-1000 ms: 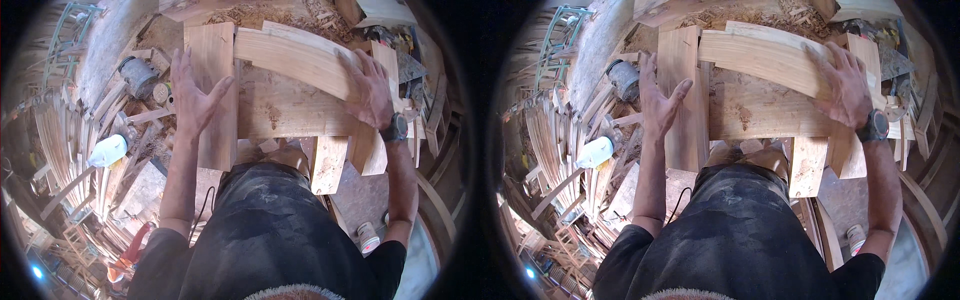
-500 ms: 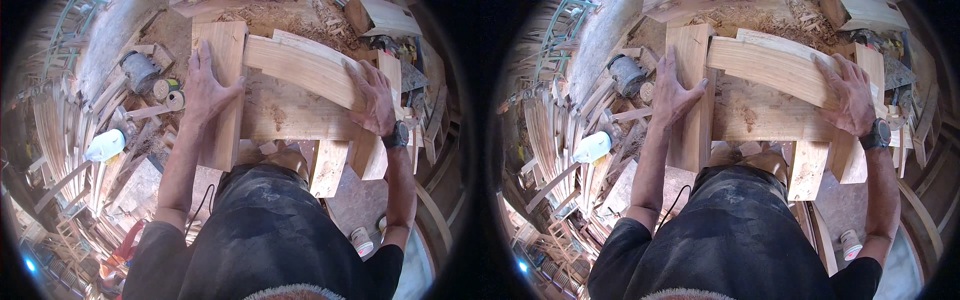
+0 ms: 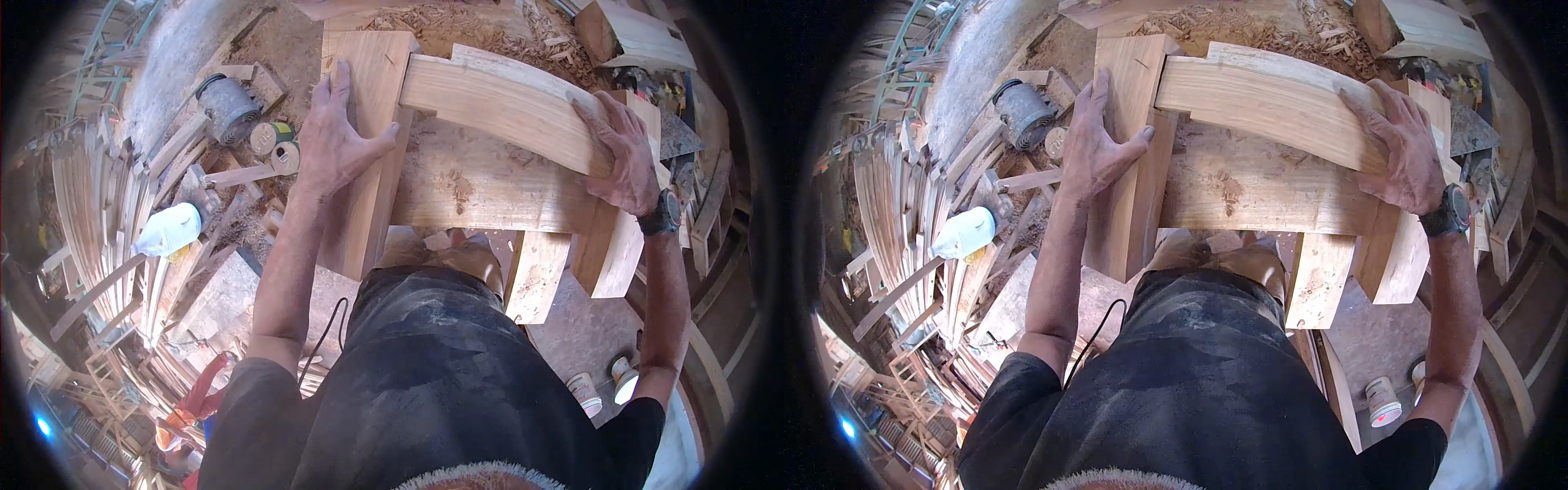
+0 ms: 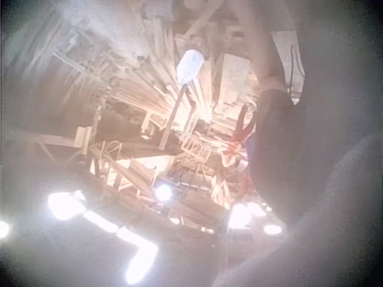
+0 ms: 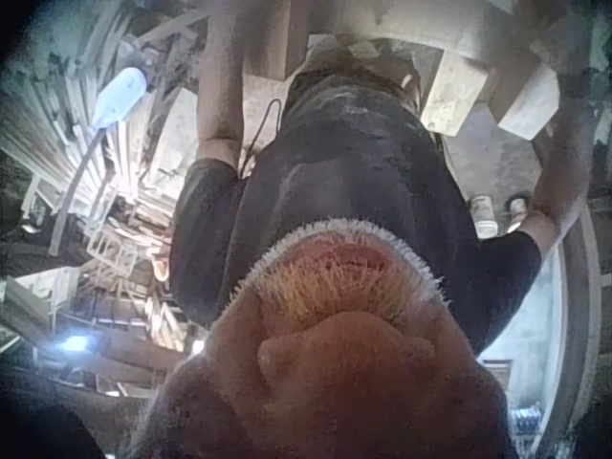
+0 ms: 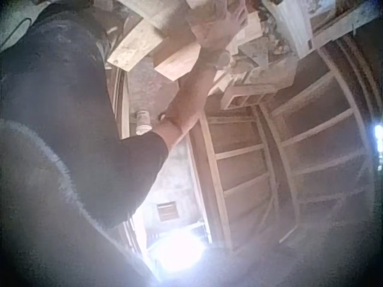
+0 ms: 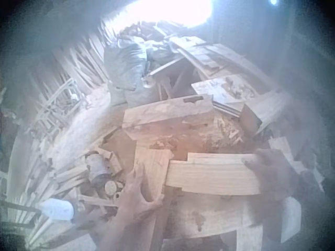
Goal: The person assembles wooden pieces by fitting them together by hand, hammering the joints with a hammer, and checking the alignment with a triangular square tool.
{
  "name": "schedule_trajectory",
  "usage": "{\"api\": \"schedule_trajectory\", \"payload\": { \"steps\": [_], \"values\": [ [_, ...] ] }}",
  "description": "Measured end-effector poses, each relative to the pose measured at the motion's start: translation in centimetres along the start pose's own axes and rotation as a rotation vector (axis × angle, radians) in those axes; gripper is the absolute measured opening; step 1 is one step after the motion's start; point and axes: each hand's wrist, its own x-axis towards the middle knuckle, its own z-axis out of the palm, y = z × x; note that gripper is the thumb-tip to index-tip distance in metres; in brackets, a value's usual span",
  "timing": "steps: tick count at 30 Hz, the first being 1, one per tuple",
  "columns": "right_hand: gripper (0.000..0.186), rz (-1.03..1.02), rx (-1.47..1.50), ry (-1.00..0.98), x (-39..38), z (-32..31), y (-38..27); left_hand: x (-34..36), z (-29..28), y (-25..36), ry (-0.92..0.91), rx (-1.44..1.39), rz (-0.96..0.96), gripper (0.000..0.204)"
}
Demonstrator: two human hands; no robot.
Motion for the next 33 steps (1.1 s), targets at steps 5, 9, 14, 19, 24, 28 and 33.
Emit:
{"api": "schedule_trajectory", "payload": {
  "steps": [5,9,14,19,24,28,33],
  "values": [
    [0.108,-0.031,-0.019,0.031,0.3,-1.0,-0.9,0.2,-0.3,-1.1,0.011,-0.059,0.032,0.120],
    [0.105,-0.035,-0.005,0.107,-0.9,0.1,-2.5,0.3,-0.4,-1.5,0.026,-0.069,0.014,0.119],
    [0.105,0.073,0.032,0.057,-1.8,0.5,-3.8,0.1,-0.5,-0.9,0.011,-0.107,-0.011,0.119],
    [0.105,0.062,0.038,0.102,-1.6,-0.1,-3.5,-0.2,-0.4,-0.1,-0.002,-0.093,-0.045,0.117],
    [0.103,0.080,-0.021,0.133,-2.2,0.9,-4.8,0.0,-0.4,-0.3,0.017,-0.084,-0.034,0.117],
    [0.104,0.148,0.026,0.132,-2.9,2.2,-6.9,0.1,-0.4,-0.8,0.031,-0.068,-0.013,0.119],
    [0.107,0.188,0.023,0.070,-3.5,2.0,-8.0,0.2,-0.4,-0.7,0.040,-0.085,-0.004,0.118]
  ]
}}
